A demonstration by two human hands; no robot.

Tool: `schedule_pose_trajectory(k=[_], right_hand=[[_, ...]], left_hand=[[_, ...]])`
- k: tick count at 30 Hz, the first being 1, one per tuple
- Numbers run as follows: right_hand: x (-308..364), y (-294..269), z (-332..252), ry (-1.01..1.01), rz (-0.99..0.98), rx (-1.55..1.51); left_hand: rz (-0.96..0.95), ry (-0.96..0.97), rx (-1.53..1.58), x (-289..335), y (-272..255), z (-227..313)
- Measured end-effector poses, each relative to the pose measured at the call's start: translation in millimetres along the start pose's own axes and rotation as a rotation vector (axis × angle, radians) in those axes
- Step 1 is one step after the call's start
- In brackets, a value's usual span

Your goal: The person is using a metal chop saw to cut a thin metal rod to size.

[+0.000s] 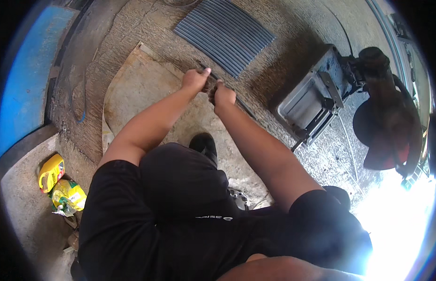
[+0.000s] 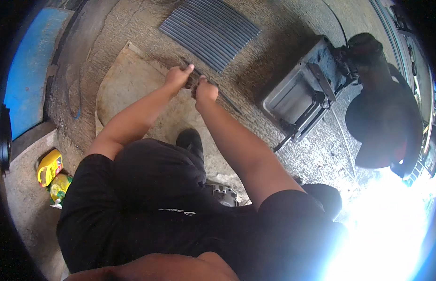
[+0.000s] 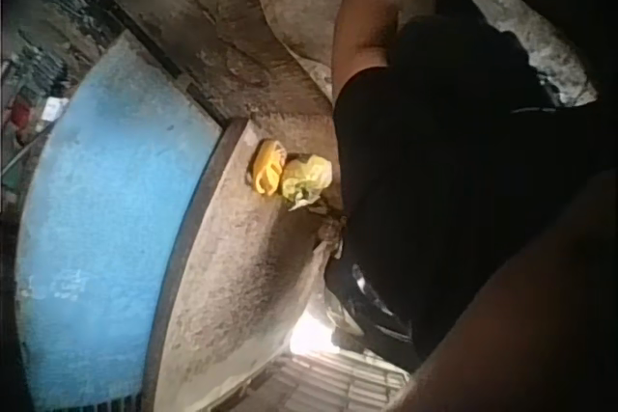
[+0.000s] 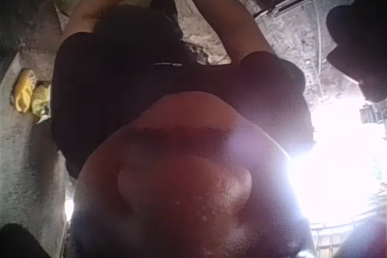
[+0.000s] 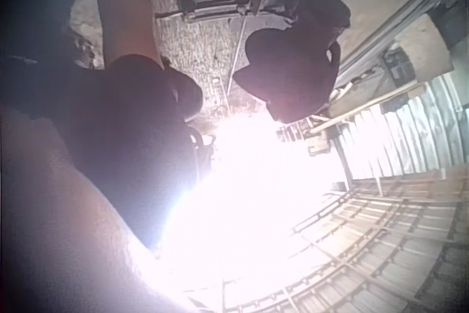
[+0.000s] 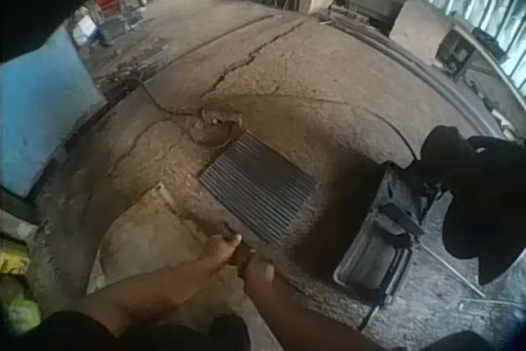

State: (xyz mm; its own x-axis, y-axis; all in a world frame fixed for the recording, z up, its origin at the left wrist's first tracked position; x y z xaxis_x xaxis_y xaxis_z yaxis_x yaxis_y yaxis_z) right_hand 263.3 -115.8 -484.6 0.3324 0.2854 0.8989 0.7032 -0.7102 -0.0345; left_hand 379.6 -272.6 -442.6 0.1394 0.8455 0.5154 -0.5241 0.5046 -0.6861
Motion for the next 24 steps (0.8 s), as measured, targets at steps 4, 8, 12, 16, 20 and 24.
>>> schedule_pose_trajectory(k=[4, 8, 12, 16, 20, 24], right_hand=[[4.7, -21.5, 10.0, 0.141, 0.059, -0.355], [17.5, -35.3, 20.4, 0.262, 0.136, -0.630], [5.4, -58.6, 29.1, 0.274, 0.239, -0.674], [-4.7, -56.3, 44.2, 0.357, 0.241, -0.731], [-0.7, -60.7, 30.9, 0.209, 0.200, -0.550], [18.3, -66.6, 16.1, 0.124, 0.093, -0.519]], left_hand=[[-0.215, -0.041, 0.044, 12.5, 32.8, 14.3], [-0.253, -0.014, -0.155, 7.5, 48.1, 23.9], [-0.162, -0.056, -0.272, 0.1, 53.2, 14.8], [-0.180, -0.147, -0.023, 10.4, 55.6, 9.7], [-0.063, -0.167, 0.250, 40.0, 37.0, 18.2], [-0.062, -0.053, 0.497, 66.5, 28.0, 34.7]])
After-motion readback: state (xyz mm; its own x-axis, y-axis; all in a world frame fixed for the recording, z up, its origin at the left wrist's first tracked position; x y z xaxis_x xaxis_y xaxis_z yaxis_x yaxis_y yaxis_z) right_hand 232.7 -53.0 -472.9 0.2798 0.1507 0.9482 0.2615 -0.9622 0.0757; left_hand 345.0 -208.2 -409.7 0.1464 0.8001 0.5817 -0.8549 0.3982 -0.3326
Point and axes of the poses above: each hand's wrist, its own x-axis away from the middle knuckle, its own y-axis out of the palm, z = x × y, the point moved 10 cm from there along -x, towards the middle knuckle, and after that the axes turned 5 degrees about -z, right-handed, at the moved point
